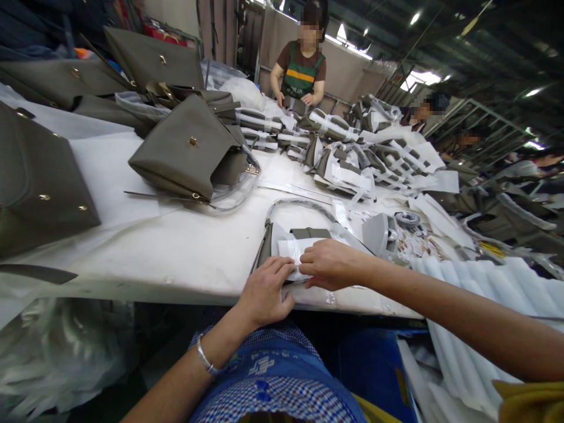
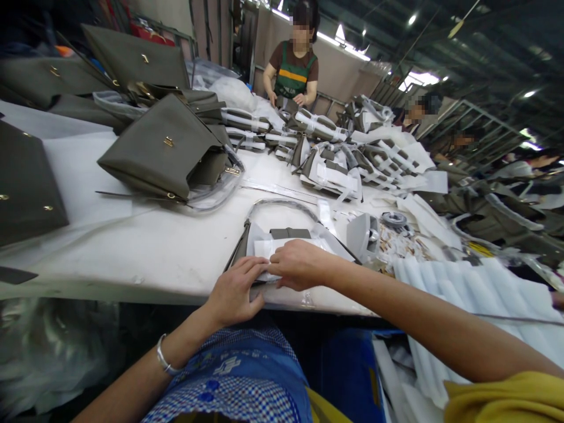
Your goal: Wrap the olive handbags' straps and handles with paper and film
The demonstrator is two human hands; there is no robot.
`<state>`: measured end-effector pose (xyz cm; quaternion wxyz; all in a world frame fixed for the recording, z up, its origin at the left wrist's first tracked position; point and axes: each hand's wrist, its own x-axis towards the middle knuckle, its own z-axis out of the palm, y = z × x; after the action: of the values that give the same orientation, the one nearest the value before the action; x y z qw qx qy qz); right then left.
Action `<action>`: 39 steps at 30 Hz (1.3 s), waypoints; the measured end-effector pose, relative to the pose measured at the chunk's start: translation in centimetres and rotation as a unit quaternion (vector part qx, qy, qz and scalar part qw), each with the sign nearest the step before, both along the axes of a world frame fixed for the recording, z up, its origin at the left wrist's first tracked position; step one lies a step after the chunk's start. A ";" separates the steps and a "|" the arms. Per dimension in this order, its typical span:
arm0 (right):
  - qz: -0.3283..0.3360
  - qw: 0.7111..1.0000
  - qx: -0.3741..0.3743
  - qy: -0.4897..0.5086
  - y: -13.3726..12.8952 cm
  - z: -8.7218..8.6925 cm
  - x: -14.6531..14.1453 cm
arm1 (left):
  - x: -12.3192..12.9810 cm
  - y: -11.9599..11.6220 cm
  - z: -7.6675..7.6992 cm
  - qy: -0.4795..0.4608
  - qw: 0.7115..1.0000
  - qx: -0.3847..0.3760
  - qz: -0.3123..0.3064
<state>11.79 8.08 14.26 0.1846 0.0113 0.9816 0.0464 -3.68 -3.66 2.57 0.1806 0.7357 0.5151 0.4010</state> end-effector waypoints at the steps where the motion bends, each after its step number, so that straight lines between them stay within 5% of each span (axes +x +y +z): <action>1: 0.000 1.000 0.001 -0.010 -0.1 0.2 -0.1 | 0.0 0.0 0.0 -0.002 1.000 0.000 -0.001; 12: 0.006 0.997 -0.057 -0.049 -2.0 1.7 0.3 | 0.0 0.0 -0.2 -0.007 1.000 -0.008 -0.002; 24: 0.008 0.999 -0.002 -0.051 -0.3 -0.1 -1.4 | -0.2 -0.1 0.4 -0.011 1.000 -0.008 -0.009; 33: 0.010 0.998 -0.010 -0.061 0.2 -0.6 -2.4 | 0.9 0.4 -0.9 -0.005 0.999 0.006 0.052; 39: -0.033 0.994 0.022 -0.104 0.1 0.8 -2.7 | 1.5 0.5 -1.5 -0.004 0.997 0.013 0.080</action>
<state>9.06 8.15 15.02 0.2865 0.0429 0.9551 0.0624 -2.17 -3.15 1.11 0.1403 0.6929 0.5662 0.4238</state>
